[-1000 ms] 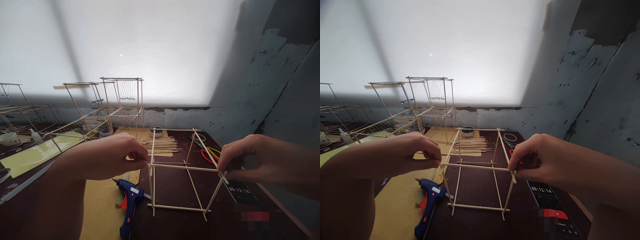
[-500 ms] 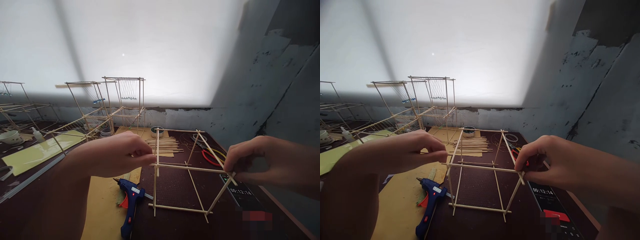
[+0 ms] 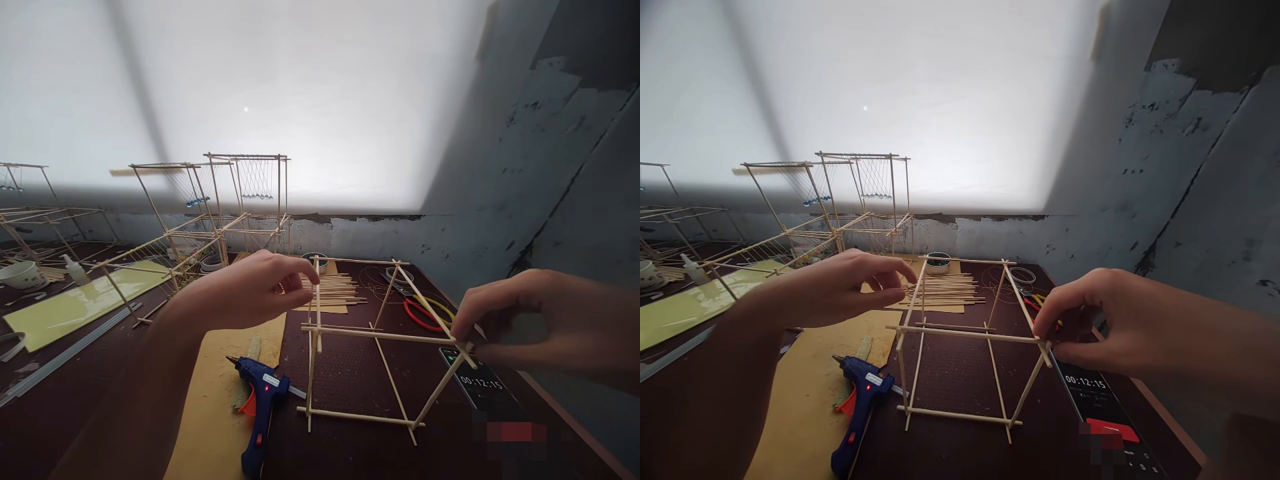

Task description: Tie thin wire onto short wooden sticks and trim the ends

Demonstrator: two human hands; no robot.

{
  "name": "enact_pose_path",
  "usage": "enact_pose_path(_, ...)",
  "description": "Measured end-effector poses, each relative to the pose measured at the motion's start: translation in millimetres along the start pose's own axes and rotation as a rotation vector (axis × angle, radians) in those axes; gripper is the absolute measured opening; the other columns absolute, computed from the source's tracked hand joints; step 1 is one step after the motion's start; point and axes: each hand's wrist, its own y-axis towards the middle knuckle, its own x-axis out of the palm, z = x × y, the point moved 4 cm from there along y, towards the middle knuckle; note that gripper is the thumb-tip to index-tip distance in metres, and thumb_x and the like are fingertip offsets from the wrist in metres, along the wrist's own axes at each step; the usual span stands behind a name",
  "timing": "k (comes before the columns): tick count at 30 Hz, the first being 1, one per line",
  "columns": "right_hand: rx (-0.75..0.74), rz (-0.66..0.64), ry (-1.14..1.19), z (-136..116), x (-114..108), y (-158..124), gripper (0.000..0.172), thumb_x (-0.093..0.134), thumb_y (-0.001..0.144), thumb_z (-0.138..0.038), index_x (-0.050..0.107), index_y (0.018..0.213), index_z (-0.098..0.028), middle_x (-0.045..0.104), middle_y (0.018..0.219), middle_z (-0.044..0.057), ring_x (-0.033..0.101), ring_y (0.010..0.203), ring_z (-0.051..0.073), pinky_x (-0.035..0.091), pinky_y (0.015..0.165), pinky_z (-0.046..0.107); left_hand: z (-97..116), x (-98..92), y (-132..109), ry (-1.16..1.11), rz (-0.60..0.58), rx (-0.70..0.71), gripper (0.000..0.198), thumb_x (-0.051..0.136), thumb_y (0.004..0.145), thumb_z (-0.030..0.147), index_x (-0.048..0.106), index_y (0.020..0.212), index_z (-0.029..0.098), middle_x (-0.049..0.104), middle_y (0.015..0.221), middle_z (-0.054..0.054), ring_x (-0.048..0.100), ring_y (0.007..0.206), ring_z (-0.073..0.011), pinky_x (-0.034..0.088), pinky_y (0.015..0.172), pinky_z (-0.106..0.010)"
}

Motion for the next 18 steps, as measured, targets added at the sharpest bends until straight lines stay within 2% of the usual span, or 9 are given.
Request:
enact_pose_path(4, -0.015, 0.0, -0.019, -6, -3, -2, 0.022, 0.068, 0.073, -0.055, 0.078, 0.075, -0.036, 0.072, 0.076, 0.001, 0.067, 0.072, 0.021, 0.052, 0.065, 0.03, 2, 2.0, -1, 0.009, -0.002, 0.045, 0.031, 0.053, 0.095, 0.033, 0.066, 0.123, 0.028, 0.074, 0.092, 0.0, 0.067, 0.079, -0.0137, 0.048, 0.066, -0.022)
enact_pose_path(10, -0.017, -0.011, -0.013, -6, -2, -2, 0.022, 0.068, 0.074, -0.053, 0.077, 0.072, -0.033, 0.071, 0.075, 0.002, 0.066, 0.071, 0.021, 0.051, 0.064, 0.031, 3, 4.6, -1, 0.018, 0.001, 0.072, 0.027, 0.057, 0.093, 0.029, 0.072, 0.115, 0.029, 0.074, 0.097, -0.001, 0.069, 0.087, -0.0154, 0.051, 0.071, -0.023)
enact_pose_path(18, -0.042, -0.075, -0.035, 5, 3, 7, 0.022, 0.068, 0.075, -0.053, 0.078, 0.075, -0.033, 0.071, 0.074, 0.002, 0.066, 0.07, 0.021, 0.051, 0.063, 0.029, 4, 6.4, 2, 0.032, 0.013, 0.085, 0.025, 0.058, 0.092, 0.03, 0.073, 0.112, 0.03, 0.075, 0.093, 0.001, 0.069, 0.084, -0.014, 0.051, 0.073, -0.023)
